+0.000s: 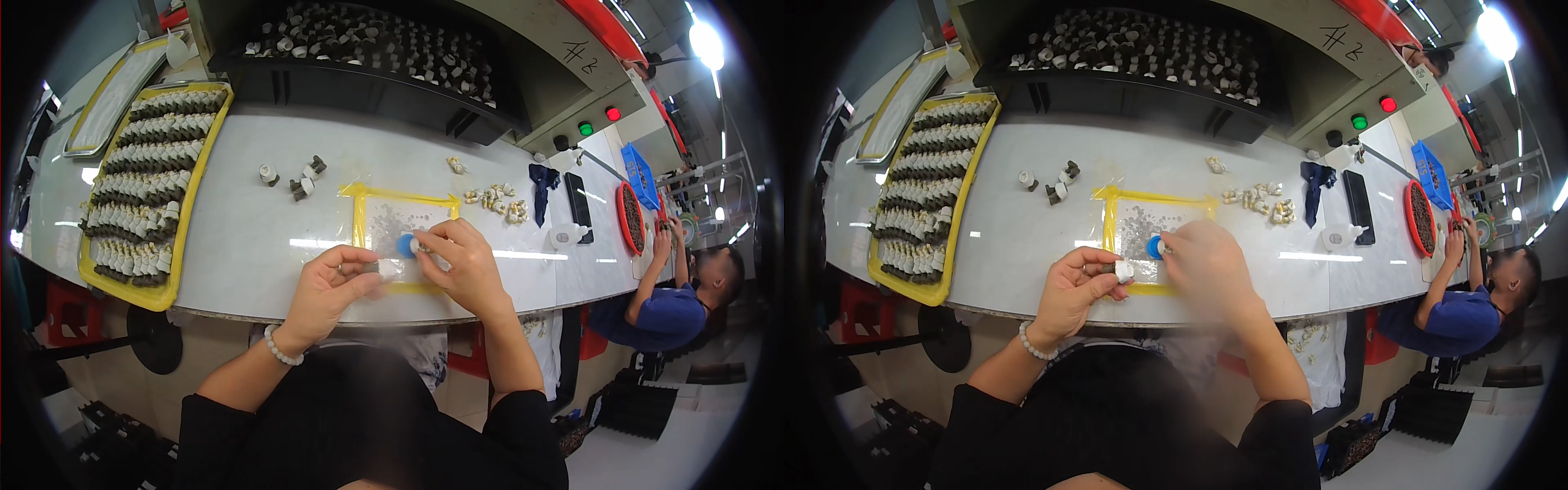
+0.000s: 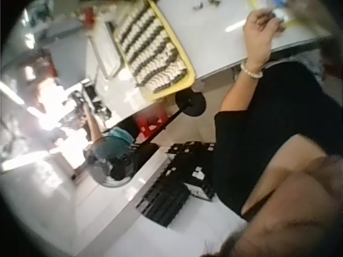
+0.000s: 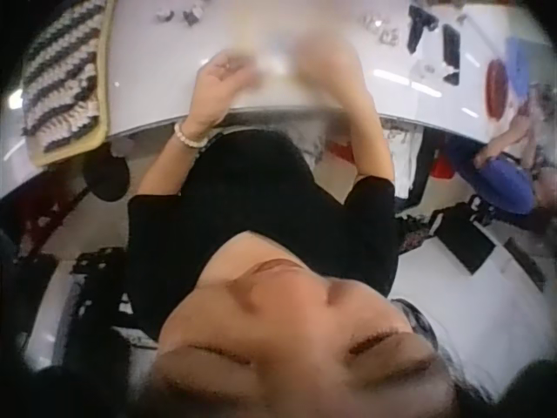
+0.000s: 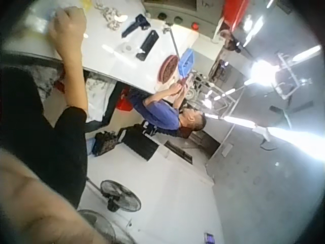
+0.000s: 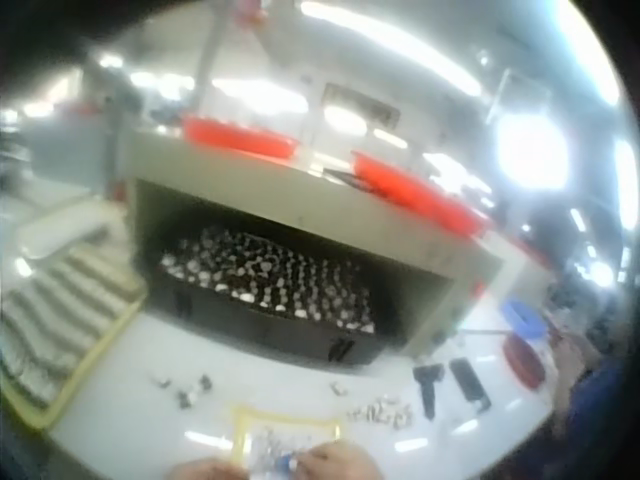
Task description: The person assembles small white plastic pieces and gold metal pieces by hand, taking them from a plastic tray and fitting them together.
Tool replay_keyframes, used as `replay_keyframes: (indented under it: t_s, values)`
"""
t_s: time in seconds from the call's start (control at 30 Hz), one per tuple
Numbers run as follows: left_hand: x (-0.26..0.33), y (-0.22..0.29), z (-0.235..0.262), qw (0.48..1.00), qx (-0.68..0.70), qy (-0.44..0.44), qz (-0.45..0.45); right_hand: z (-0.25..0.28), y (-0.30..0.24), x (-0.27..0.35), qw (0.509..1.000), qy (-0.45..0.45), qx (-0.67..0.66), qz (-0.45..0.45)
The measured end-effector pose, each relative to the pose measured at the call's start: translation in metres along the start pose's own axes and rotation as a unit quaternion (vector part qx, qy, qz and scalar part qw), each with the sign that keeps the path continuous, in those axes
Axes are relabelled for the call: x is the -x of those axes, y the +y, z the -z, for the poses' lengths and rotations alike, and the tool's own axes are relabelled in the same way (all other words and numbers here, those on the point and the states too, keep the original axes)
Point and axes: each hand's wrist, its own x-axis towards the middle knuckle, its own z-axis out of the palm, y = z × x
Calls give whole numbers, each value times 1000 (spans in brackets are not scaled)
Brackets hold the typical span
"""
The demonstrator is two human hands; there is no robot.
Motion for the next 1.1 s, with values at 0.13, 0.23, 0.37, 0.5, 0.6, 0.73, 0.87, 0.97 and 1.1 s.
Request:
replay_keyframes:
  t_s: [0.13, 0.23, 0.37, 0.5, 0.6, 0.73, 0.87, 0.97, 1.1]
  values:
    - [0, -1, 0, 1000, 7, 3, -16, -3, 0, -3, 999, -30, 38, 19]
    - [0, -2, 1, 1000, 9, 4, -18, -2, 1, -6, 998, -46, 45, 25]
    - [0, -2, 1, 999, 22, 11, -23, -2, 1, -4, 999, -37, -4, 3]
    - [-1, 0, -1, 1000, 19, 15, -17, -3, -8, 5, 988, -1, -127, -86]
    - [-1, 1, -2, 1000, 19, 19, -12, -2, -15, 9, 971, -6, -206, -120]
    - [1, 2, 0, 1000, 22, 12, -2, -3, -22, 12, 951, -9, -280, -129]
    - [1, 1, -2, 1000, 8, 19, -10, -1, -31, 9, 956, -19, -266, -122]
    - [3, -1, 2, 1000, 16, 8, -8, -3, -31, 8, 966, -28, -242, -86]
    - [3, -5, 0, 1000, -16, 5, -18, -1, -34, 8, 969, -63, -219, -92]
